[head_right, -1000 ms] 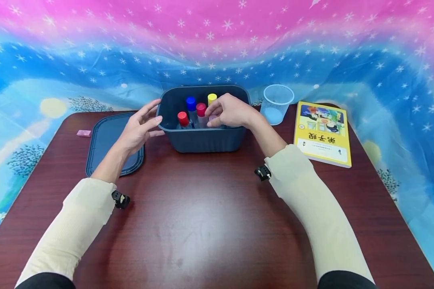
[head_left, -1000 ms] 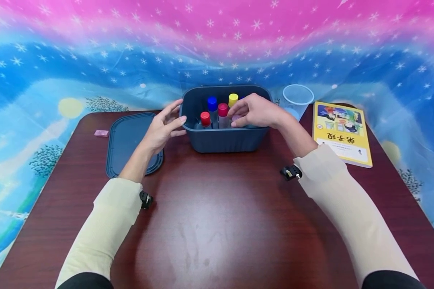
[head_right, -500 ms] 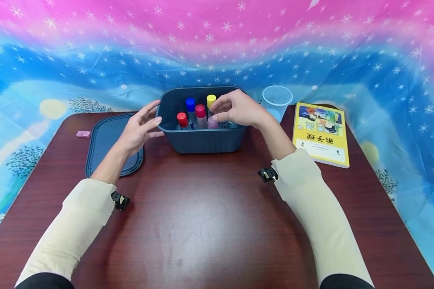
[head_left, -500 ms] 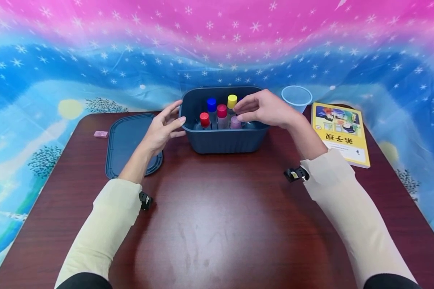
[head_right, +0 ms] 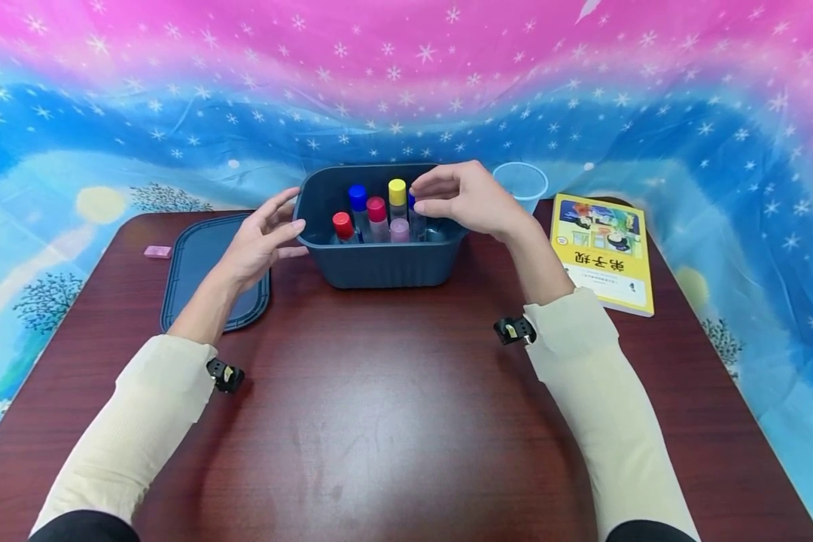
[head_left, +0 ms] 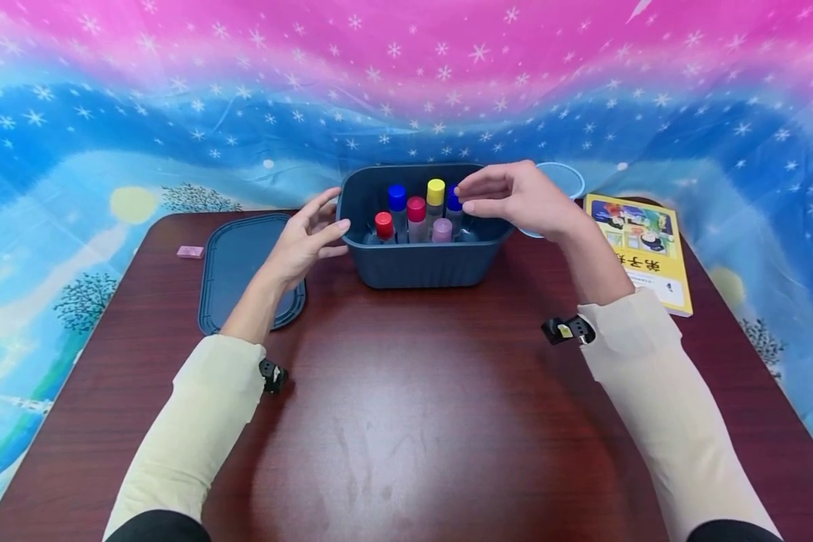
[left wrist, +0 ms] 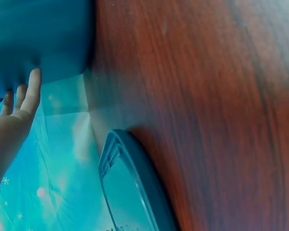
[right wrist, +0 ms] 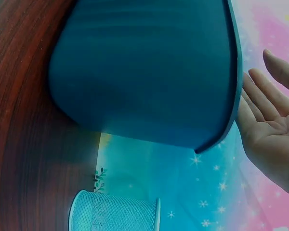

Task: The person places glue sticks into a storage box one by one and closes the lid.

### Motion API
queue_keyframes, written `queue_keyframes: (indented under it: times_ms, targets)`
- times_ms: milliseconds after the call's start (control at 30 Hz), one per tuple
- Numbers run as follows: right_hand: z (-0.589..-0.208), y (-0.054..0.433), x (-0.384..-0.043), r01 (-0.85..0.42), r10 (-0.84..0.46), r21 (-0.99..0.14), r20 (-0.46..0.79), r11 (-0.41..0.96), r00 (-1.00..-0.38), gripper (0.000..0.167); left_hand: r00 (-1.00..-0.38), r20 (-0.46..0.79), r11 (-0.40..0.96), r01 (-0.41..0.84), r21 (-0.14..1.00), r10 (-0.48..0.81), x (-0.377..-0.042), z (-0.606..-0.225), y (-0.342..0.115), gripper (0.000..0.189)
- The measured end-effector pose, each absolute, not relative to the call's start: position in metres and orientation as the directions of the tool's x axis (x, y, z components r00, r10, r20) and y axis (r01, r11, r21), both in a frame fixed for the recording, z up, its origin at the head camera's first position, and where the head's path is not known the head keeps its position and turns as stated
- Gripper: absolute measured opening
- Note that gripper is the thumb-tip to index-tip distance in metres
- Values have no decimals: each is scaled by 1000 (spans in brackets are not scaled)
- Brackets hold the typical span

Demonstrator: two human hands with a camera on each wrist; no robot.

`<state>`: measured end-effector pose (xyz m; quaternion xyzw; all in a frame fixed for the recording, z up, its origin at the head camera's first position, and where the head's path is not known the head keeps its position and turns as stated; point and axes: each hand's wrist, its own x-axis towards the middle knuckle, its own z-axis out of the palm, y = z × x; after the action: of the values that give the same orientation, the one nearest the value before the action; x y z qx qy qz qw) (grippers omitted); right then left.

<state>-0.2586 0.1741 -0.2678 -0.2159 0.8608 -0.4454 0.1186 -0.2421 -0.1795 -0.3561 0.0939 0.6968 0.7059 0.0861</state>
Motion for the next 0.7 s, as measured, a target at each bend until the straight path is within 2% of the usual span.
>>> queue_keyframes:
  times_ms: [333,700]
  targets:
    - [-266,191,-254,-254,-398,-857,63,448,-915,40,-970,10,11,13,1000,242,-241,-351,-192,66]
    - [-271,207,-254,-243,-348,-865,86,438,-934,40,-993,10,8,11,1000,116,-238,-336,-227,63]
